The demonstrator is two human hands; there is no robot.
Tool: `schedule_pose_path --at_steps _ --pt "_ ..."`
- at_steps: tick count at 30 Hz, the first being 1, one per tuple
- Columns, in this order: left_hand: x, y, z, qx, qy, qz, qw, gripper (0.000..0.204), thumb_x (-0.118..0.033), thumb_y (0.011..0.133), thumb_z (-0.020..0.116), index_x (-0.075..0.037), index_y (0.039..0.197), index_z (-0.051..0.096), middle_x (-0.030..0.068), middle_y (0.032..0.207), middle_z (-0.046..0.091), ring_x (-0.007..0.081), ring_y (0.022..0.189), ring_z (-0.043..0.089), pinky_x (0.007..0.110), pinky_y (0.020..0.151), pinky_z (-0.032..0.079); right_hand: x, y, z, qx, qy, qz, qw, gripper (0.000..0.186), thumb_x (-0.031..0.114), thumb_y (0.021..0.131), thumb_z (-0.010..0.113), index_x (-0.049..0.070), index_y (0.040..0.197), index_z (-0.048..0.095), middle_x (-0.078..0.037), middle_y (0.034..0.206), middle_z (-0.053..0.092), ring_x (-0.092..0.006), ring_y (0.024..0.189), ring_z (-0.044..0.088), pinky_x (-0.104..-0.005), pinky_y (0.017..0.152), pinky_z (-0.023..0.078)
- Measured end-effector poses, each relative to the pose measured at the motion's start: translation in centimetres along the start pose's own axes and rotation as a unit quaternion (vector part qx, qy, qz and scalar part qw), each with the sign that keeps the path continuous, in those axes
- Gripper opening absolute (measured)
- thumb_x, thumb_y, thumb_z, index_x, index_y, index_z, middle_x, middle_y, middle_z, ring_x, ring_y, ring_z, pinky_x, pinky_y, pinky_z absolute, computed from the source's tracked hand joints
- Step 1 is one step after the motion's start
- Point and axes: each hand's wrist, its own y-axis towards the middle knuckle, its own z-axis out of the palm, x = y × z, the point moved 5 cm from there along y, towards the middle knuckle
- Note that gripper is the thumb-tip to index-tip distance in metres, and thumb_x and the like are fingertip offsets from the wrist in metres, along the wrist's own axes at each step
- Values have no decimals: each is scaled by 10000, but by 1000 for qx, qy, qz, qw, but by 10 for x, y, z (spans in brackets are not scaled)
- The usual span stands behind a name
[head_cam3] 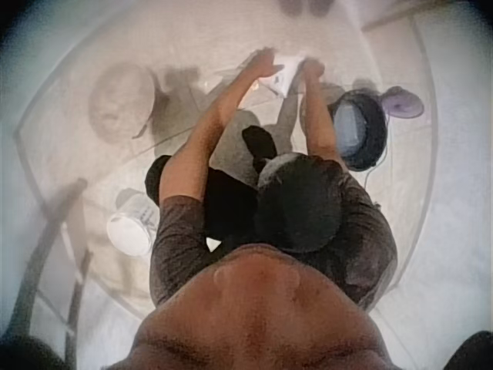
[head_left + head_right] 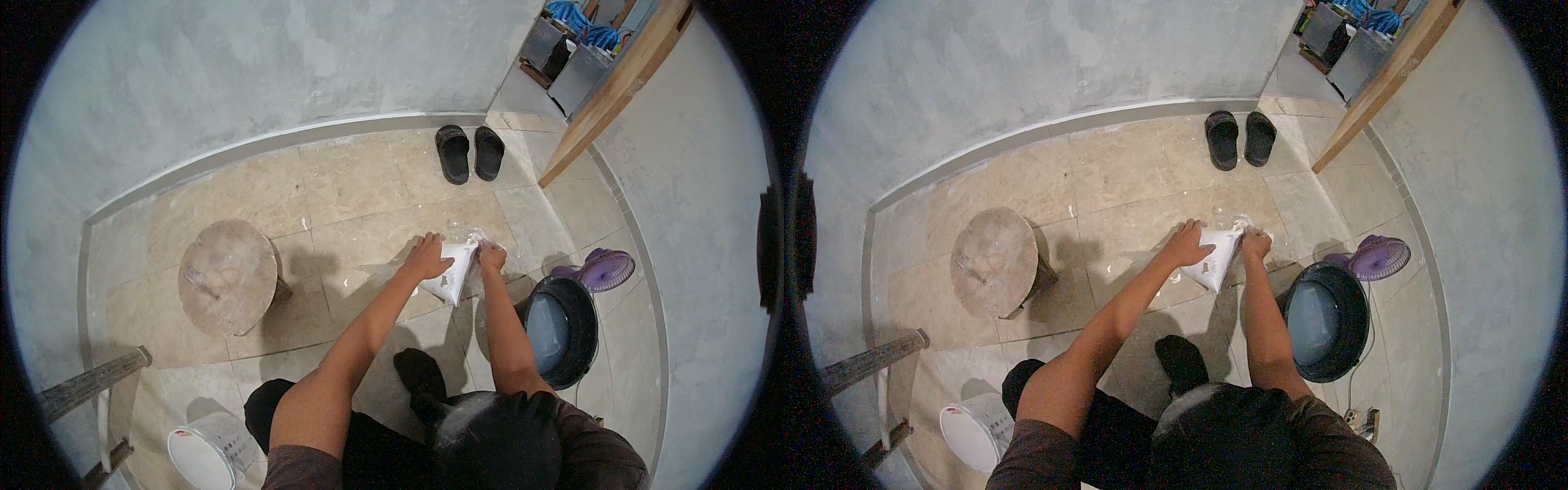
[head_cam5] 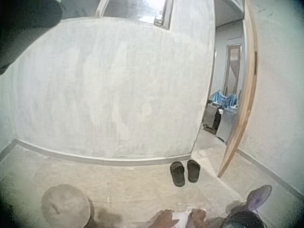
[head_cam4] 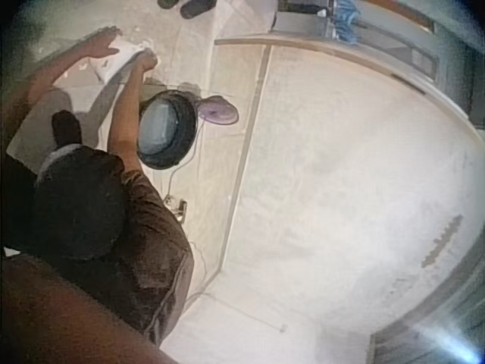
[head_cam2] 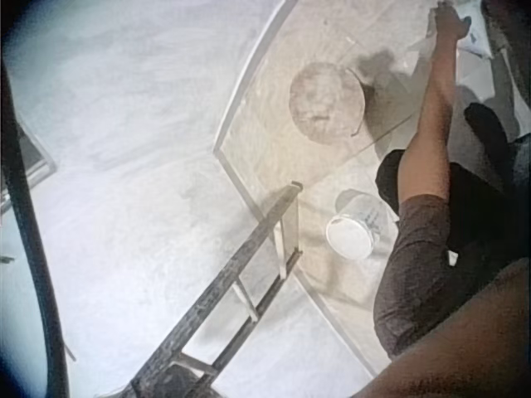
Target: The person mixes plaster in a bucket and applies it to a wall corner using a brush.
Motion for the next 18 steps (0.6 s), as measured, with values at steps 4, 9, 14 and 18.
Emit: schedule_pose_path --at_steps 4,9,14,18 --pt "-2 1 -2 -9 -4 5 1000 690 -394 815 693 10 1326 467 259 1293 487 455 1205 458 515 1037 391 7 -3 -2 3 19 13 1000 172 154 842 711 3 762 702 -105 721 693 -183 590 650 -344 506 535" --pt "-6 4 -2 20 5 2 1000 649 -371 837 677 -6 1328 462 227 1326 450 422 1239 446 514 1038 405 29 -19 -11 -22 7 -21 1000 180 152 850 700 1 752 696 -91 713 694 -178 579 646 -330 500 533" --pt "-7 4 -3 -30 -7 39 999 440 -330 834 673 -42 1159 603 201 1187 559 407 1124 515 495 982 416 70 -51 -23 -57 -141 -155 976 169 143 804 715 -25 795 719 -146 735 708 -225 661 684 -359 655 545" --pt "-7 6 -6 -70 -36 83 993 286 -274 844 656 -63 1037 656 179 1091 605 377 1060 559 470 938 444 96 -79 -21 -64 -168 -227 957 174 142 777 728 -20 840 736 -169 755 710 -244 709 693 -365 709 534"
